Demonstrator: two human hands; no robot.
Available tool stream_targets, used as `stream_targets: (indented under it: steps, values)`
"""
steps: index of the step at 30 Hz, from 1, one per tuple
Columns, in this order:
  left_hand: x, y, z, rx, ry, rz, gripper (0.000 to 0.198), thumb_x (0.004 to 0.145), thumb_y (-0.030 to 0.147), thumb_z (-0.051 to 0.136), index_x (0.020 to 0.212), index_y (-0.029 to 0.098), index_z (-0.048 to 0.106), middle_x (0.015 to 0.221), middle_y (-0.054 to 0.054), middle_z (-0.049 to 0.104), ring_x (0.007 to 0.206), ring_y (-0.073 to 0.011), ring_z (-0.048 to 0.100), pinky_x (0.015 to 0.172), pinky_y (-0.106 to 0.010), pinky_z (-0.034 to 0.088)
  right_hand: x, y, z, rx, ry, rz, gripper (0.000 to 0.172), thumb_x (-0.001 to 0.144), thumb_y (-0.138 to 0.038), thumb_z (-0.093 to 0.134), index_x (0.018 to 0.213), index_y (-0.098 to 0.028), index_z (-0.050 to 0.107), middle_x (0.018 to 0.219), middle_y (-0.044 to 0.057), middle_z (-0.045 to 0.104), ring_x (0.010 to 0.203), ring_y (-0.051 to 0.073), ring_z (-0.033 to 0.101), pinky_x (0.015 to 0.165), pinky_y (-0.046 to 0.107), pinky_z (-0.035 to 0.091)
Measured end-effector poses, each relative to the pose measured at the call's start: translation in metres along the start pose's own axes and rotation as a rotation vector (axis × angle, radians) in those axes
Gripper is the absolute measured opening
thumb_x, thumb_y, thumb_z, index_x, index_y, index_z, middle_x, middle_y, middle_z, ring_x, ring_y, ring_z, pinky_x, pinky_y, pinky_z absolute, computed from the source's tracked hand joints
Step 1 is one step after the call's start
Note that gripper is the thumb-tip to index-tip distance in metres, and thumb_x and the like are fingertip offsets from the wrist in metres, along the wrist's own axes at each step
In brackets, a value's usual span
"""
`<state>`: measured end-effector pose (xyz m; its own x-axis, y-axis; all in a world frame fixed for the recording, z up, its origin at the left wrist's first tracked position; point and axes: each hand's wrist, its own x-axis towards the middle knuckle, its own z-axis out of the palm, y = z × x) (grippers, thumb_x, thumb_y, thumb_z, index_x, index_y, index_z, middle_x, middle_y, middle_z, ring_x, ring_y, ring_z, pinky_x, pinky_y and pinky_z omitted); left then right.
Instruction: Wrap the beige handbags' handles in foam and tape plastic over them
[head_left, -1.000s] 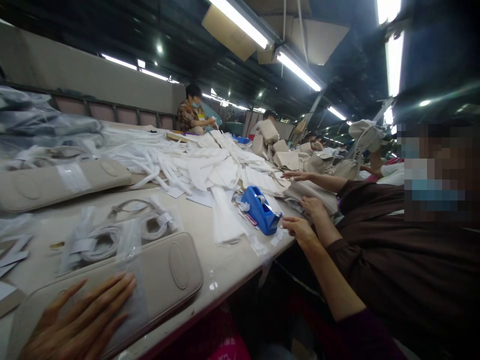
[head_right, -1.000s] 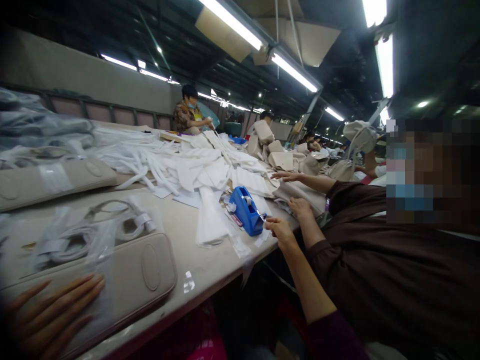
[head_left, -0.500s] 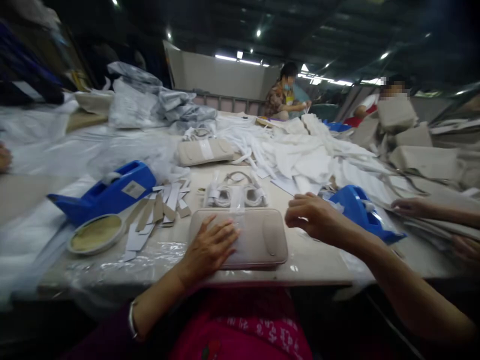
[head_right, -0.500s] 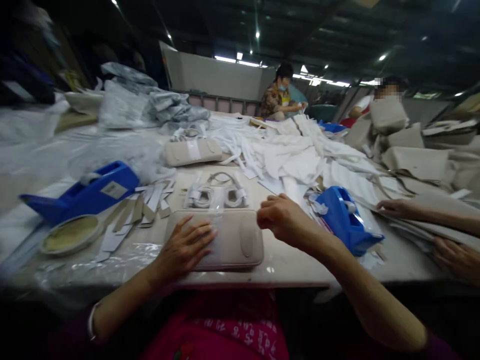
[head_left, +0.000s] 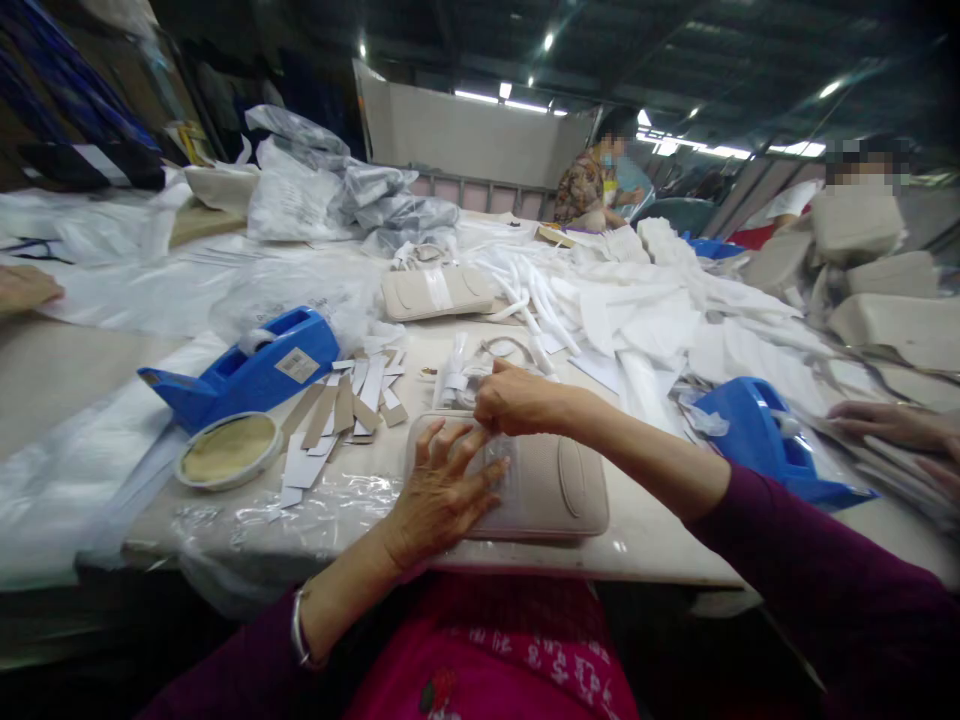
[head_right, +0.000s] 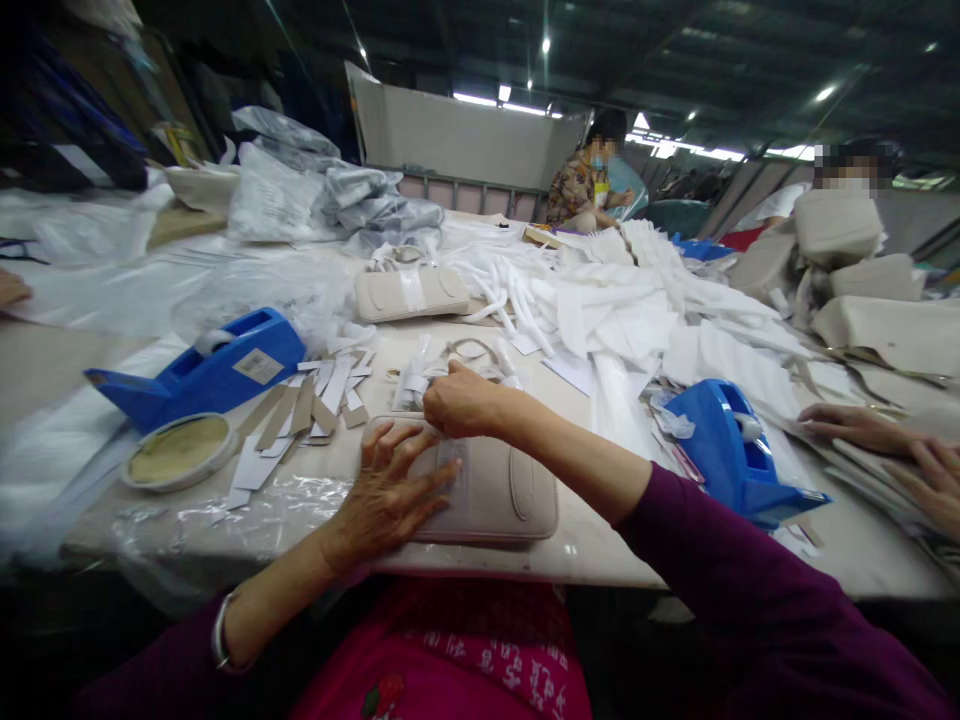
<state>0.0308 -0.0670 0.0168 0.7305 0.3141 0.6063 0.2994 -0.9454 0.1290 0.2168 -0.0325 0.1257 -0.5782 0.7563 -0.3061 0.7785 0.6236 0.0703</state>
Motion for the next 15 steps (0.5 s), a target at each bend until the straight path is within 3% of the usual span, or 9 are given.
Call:
stream_targets:
  steps: [6,9,12,15]
  values:
    - [0.000,-0.001,0.000,-0.006,-0.007,0.059,0.036,0.090,0.032,0.058,0.126,0.026,0.056,0.131,-0.002,0.059,0.129,-0.0278,0.035,0.114,-0.053,0.012,-0.001,-0.009,-0.007,-0.073,0.004,-0.011,0.013,0.073,-0.013,0.056,0.068,-0.014,0.067,0.062,0.006,0.062,0.062,0.017,0.055,0.080,0.038,0.029]
    - [-0.002,0.001,-0.006,-0.028,0.002,0.029,0.034,0.091,0.034,0.057,0.123,0.025,0.059,0.127,-0.002,0.061,0.129,-0.0270,0.038,0.115,-0.051,0.010,-0.002,-0.016,0.003,-0.139,0.095,0.007,0.015,0.075,-0.011,0.053,0.069,-0.014,0.066,0.064,0.007,0.062,0.065,0.018,0.056,0.087,0.041,0.032]
    - [-0.006,0.002,-0.004,0.023,0.035,0.046,0.035,0.090,0.039,0.056,0.122,0.026,0.059,0.129,-0.001,0.061,0.131,-0.0258,0.038,0.117,-0.049,0.008,-0.001,-0.024,0.033,-0.194,0.398,0.017,0.019,0.073,-0.003,0.051,0.072,-0.016,0.064,0.067,0.005,0.061,0.073,0.020,0.058,0.101,0.044,0.029]
    - [-0.012,-0.011,0.021,0.183,0.113,0.182,0.037,0.088,0.049,0.054,0.118,0.028,0.062,0.130,0.002,0.060,0.133,-0.0291,0.036,0.117,-0.052,0.009,0.014,-0.019,0.071,-0.231,0.763,0.006,0.028,0.070,0.002,0.048,0.067,-0.022,0.060,0.062,0.002,0.058,0.068,0.020,0.057,0.108,0.047,0.025]
